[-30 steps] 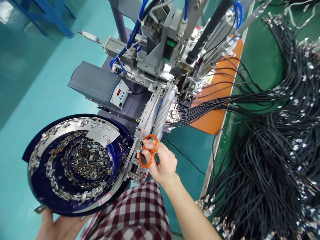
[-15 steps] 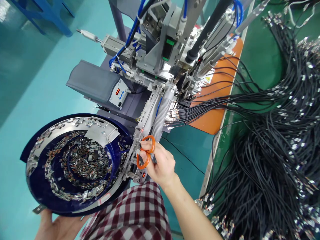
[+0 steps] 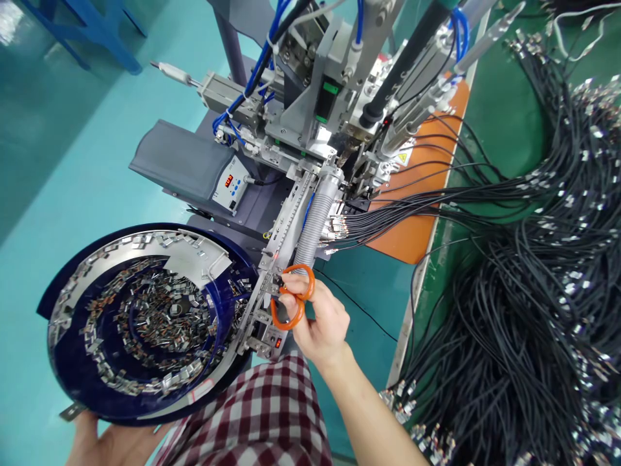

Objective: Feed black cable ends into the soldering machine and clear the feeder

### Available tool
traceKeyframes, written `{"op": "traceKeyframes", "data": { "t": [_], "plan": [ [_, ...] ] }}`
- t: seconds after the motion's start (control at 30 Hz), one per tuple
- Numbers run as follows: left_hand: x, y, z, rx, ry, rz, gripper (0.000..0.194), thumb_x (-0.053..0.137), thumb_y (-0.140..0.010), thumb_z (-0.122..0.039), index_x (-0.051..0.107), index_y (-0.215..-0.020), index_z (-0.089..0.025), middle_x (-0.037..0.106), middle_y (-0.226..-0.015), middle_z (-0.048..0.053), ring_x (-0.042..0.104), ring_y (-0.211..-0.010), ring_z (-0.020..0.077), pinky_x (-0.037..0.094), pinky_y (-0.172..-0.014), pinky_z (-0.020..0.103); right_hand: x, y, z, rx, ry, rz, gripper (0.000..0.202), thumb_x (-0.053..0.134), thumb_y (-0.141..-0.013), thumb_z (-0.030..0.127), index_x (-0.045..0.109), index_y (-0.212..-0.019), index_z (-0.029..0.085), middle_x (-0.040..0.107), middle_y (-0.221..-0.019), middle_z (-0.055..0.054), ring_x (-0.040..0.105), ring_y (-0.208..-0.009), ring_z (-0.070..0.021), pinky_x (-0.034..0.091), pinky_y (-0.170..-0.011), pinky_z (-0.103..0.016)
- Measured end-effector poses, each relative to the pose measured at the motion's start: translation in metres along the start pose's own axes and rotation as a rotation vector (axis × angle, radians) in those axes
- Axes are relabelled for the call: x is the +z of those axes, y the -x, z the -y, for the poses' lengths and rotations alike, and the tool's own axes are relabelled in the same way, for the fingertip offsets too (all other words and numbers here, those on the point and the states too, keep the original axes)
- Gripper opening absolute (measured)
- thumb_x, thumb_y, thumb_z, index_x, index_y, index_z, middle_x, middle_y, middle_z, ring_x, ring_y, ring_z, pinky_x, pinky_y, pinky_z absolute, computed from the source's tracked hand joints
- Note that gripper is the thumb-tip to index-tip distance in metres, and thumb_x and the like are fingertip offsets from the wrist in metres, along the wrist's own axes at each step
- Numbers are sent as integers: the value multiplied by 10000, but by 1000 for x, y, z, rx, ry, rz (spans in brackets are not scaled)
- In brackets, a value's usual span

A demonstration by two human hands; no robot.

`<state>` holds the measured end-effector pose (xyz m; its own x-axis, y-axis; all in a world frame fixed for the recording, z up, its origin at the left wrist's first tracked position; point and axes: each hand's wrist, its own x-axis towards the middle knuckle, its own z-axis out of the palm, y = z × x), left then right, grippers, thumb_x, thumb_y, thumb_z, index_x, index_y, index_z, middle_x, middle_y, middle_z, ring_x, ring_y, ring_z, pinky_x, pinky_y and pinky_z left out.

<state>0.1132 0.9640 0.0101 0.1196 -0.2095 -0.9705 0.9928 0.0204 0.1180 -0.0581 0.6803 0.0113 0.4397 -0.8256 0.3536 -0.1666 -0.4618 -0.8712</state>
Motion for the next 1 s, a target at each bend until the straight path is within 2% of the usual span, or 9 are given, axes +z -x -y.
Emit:
{"op": "traceKeyframes", "data": {
  "t": [0.13,0.27,0.5,0.7,1.0],
  "plan": [
    [-3,-2,-2,-33,82,17,891,540,-757,-690,219,-1495,-307,409,-1434,128,283,-1338,384,243,-1074,625,4,-4,-4,-19,13,12,214,586,-869,116,626,-1060,203,726,-1019,-88,724,-878,-222,641,-747,-367],
    [2,1,-1,-25,102,-6,829,557,-784,-640,233,-1486,-340,436,-1422,100,298,-1330,375,292,-1060,611,4,-8,-1,-54,41,63,200,587,-870,114,624,-1049,194,729,-1005,-94,728,-868,-220,635,-756,-356],
    [10,5,3,-18,118,6,736,559,-822,-554,250,-1471,-398,376,-1465,22,217,-1358,345,325,-1066,568,2,-7,7,-64,63,102,184,611,-861,121,628,-1035,179,735,-950,-85,734,-775,-192,632,-733,-314],
    [9,5,3,-34,100,50,802,541,-812,-597,229,-1494,-312,349,-1472,77,207,-1367,356,246,-1096,588,4,-7,1,-44,46,55,195,603,-867,123,626,-1047,193,729,-991,-88,734,-797,-200,637,-720,-327],
    [14,7,4,-21,75,4,778,560,-803,-589,267,-1479,-341,386,-1461,55,234,-1359,357,305,-1075,584,2,-10,4,-71,116,111,157,594,-880,153,620,-1027,201,740,-944,-77,731,-824,-204,635,-731,-325]
  ]
}}
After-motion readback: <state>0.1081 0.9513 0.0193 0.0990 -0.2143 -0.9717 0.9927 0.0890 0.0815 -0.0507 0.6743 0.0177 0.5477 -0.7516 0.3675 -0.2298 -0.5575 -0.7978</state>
